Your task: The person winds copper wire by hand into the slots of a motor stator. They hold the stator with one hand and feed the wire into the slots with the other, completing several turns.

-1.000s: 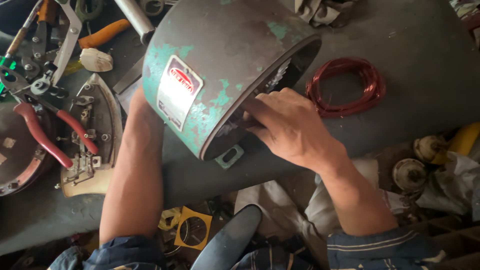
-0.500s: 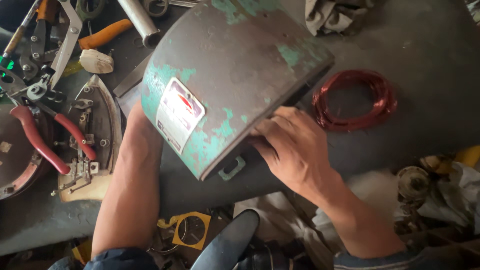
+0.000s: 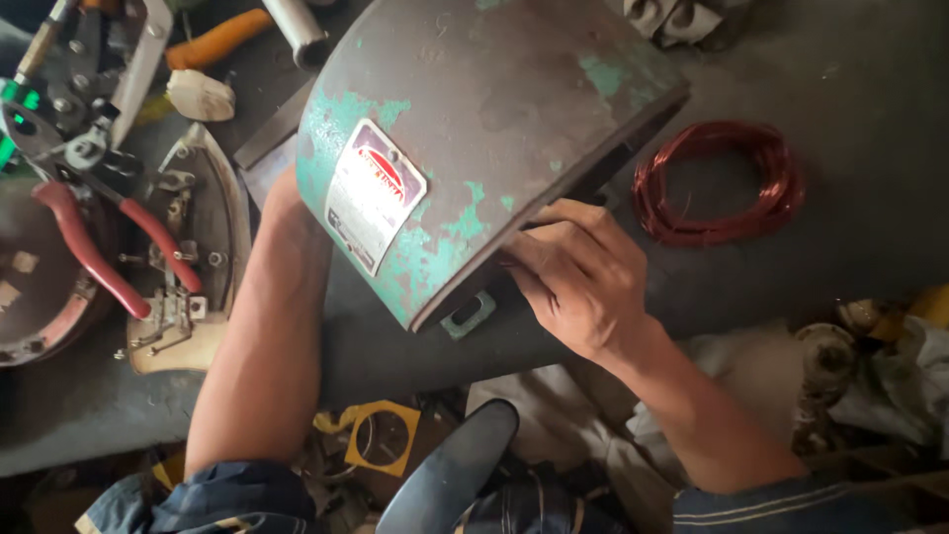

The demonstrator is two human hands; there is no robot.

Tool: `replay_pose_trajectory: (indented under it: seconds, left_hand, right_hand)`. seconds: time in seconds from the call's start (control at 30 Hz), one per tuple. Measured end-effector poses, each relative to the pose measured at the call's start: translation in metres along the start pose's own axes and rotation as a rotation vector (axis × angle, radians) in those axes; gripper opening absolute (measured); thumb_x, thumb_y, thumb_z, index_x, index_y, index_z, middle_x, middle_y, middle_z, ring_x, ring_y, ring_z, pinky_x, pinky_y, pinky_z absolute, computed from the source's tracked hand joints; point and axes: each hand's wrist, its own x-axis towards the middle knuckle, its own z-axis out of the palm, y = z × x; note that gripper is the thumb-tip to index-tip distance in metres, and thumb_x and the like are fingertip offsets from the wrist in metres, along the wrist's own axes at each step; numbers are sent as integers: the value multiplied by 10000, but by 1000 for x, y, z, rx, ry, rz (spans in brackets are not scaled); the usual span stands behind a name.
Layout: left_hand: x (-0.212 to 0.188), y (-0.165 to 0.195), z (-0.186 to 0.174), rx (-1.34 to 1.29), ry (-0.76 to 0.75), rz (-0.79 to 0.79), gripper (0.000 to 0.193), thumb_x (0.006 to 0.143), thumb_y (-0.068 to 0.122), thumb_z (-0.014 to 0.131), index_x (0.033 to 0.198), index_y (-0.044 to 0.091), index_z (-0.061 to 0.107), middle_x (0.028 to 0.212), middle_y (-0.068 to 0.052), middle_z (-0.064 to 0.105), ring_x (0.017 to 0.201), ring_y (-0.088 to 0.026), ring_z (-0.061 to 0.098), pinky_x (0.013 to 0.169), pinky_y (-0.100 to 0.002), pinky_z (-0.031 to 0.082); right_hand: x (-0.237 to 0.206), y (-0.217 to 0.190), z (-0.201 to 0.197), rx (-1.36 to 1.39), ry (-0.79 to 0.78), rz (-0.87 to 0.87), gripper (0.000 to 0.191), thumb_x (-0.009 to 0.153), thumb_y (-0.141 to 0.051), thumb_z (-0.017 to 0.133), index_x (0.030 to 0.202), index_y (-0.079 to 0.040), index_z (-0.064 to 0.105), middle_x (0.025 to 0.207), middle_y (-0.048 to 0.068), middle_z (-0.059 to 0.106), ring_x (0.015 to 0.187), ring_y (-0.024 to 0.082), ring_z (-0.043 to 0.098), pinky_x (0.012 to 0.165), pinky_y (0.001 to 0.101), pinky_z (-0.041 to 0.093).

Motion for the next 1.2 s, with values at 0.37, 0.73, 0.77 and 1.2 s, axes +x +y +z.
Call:
replay_pose_trajectory:
  seconds: [0.37, 0.73, 0.77, 1.2]
  left_hand:
    - [15, 16, 16, -37, -31, 23, 546, 897, 161, 826, 1387, 25, 629, 1303, -77, 699, 1130, -140, 679, 978, -324, 580]
    - [20, 17, 18, -35, -61, 19, 583, 873, 163, 855, 1394, 33, 628, 1312, -58, 695, 1141, -123, 667, 988, -315, 571]
    - [21, 18, 18, -32, -63, 22, 586, 871, 164, 858, 1395, 34, 628, 1312, -56, 694, 1142, -121, 666, 989, -314, 570]
    - [17, 30, 2, 146, -115, 153, 641, 843, 172, 911, 1407, 41, 637, 1322, -48, 693, 1154, -118, 656, 1009, -321, 559]
  right_hand:
    - [14, -2, -19, -1, -84, -18, 278, 839, -160, 890, 1057, -164, 717, 997, -3, 639, 1129, 215, 644, 988, 411, 474]
    - [18, 5, -15, 5, -106, -27, 305, 916, -193, 807, 1196, -138, 698, 960, -17, 654, 980, 181, 654, 1024, 458, 389]
    - [18, 5, -15, 9, -111, -25, 324, 917, -190, 805, 1221, -131, 708, 943, -24, 648, 958, 175, 649, 1032, 468, 380]
    - [19, 5, -12, 75, -103, -65, 230, 905, -201, 865, 1109, -203, 759, 1081, -80, 715, 965, 129, 614, 1063, 427, 349]
